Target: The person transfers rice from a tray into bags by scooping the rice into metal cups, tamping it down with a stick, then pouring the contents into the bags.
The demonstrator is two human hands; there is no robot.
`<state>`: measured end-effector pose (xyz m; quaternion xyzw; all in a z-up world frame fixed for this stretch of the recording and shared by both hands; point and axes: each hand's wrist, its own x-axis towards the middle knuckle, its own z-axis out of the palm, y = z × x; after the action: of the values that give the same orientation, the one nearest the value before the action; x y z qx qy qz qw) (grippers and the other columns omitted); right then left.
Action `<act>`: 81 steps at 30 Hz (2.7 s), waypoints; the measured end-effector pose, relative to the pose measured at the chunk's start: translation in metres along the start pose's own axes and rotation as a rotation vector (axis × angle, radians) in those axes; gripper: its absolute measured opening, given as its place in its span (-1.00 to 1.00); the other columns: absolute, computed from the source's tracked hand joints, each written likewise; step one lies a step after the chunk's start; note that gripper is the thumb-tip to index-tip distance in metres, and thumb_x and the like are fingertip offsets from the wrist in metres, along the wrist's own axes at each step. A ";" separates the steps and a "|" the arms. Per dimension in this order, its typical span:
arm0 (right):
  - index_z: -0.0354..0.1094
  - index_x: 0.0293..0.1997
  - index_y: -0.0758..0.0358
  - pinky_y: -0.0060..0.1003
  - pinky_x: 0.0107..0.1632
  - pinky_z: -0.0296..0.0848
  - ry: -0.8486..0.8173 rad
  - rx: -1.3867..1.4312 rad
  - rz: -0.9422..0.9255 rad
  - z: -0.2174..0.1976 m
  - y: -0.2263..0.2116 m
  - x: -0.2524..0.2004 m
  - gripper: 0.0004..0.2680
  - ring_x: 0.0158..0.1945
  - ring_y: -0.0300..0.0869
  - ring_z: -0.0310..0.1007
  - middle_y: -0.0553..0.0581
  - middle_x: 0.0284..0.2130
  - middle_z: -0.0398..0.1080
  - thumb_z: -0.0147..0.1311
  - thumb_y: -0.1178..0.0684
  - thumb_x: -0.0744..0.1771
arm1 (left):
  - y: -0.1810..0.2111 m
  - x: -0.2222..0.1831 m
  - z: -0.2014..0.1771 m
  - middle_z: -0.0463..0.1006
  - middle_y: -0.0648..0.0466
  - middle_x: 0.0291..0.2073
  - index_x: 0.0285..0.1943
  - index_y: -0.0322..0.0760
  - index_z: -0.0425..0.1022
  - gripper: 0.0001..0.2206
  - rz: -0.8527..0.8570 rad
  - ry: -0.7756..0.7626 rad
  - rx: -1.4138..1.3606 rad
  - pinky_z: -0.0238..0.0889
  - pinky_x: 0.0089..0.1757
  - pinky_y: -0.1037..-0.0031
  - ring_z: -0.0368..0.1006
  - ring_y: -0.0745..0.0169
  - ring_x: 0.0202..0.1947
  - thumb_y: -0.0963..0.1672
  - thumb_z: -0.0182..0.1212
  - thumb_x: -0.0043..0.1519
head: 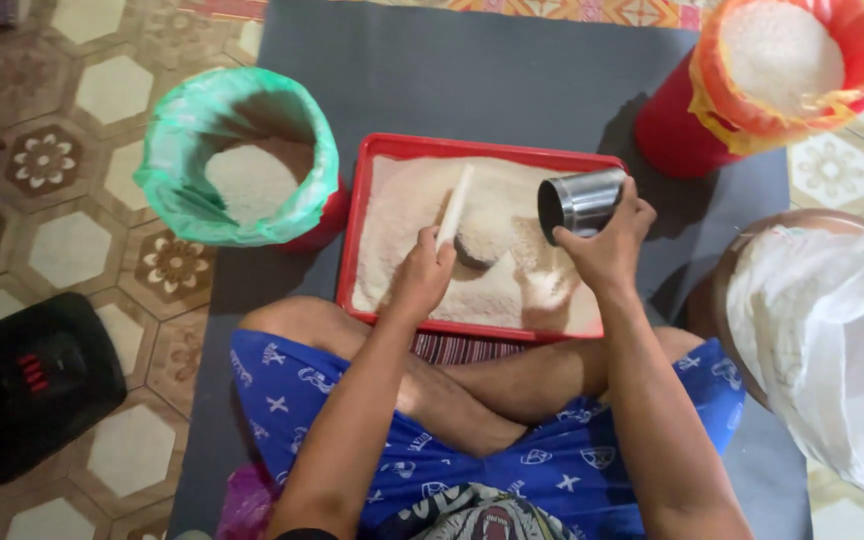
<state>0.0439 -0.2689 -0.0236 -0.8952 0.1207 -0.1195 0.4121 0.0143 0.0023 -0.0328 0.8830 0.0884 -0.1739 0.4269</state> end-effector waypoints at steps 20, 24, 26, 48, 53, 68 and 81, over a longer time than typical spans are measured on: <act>-0.15 0.51 0.33 0.18 0.34 0.22 -0.063 0.012 0.118 -0.002 0.000 0.005 -0.13 0.34 0.36 0.03 0.51 0.22 -0.03 0.51 0.07 0.11 | 0.014 -0.013 0.007 0.58 -0.46 -0.16 0.09 -0.19 0.22 -0.64 0.124 -0.192 0.229 0.34 -0.05 -0.19 0.53 -0.55 -0.05 0.06 -0.20 0.29; -0.16 0.51 0.35 0.21 0.36 0.16 -0.049 0.020 0.110 -0.002 0.003 0.004 -0.12 0.33 0.39 0.02 0.52 0.21 -0.03 0.50 0.06 0.11 | -0.003 -0.005 0.020 0.57 -0.48 -0.17 0.08 -0.23 0.28 -0.62 0.199 -0.244 0.267 0.34 -0.05 -0.19 0.51 -0.60 -0.05 0.05 -0.19 0.28; -0.17 0.52 0.33 0.19 0.36 0.16 -0.052 0.014 0.123 -0.003 0.007 0.004 -0.12 0.34 0.37 0.03 0.50 0.21 -0.03 0.50 0.05 0.11 | 0.010 -0.016 0.012 0.57 -0.48 -0.16 0.07 -0.23 0.30 -0.63 0.223 -0.262 0.258 0.33 -0.05 -0.20 0.50 -0.61 -0.05 0.05 -0.17 0.27; -0.18 0.53 0.33 0.24 0.36 0.14 -0.069 0.041 0.193 -0.003 0.007 0.006 -0.14 0.37 0.39 -0.01 0.53 0.23 -0.07 0.47 0.01 0.14 | 0.029 -0.033 -0.011 0.57 -0.43 -0.09 0.05 -0.25 0.43 -0.60 0.194 -0.275 0.160 0.31 0.00 -0.14 0.47 -0.55 0.03 0.06 -0.07 0.26; -0.18 0.52 0.35 0.25 0.36 0.14 -0.071 0.040 0.202 -0.003 0.009 0.007 -0.14 0.37 0.40 -0.02 0.54 0.23 -0.07 0.47 0.01 0.14 | 0.006 -0.022 0.006 0.55 -0.36 0.05 0.15 -0.22 0.44 -0.57 0.188 -0.329 0.156 0.28 0.09 -0.09 0.44 -0.45 0.12 0.07 -0.04 0.27; -0.19 0.52 0.34 0.31 0.33 0.16 -0.073 0.035 0.219 -0.003 0.009 0.006 -0.14 0.36 0.45 0.00 0.55 0.23 -0.07 0.45 -0.03 0.15 | -0.011 -0.011 0.016 0.62 -0.23 -0.11 0.00 -0.28 0.62 -0.57 0.129 -0.276 0.288 0.41 0.01 -0.04 0.52 -0.35 0.04 0.08 0.22 0.14; -0.18 0.53 0.34 0.36 0.23 0.29 -0.124 -0.083 0.244 0.006 0.019 0.005 -0.14 0.31 0.52 0.07 0.62 0.22 -0.06 0.46 -0.05 0.15 | 0.016 -0.006 0.012 0.42 -0.27 0.05 0.35 -0.44 0.25 -0.29 0.253 0.162 0.264 0.34 0.07 -0.07 0.38 -0.33 0.15 0.06 0.38 0.12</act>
<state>0.0476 -0.2787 -0.0415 -0.8957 0.2079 -0.0079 0.3930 0.0107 -0.0170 -0.0253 0.9465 -0.0128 -0.0574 0.3174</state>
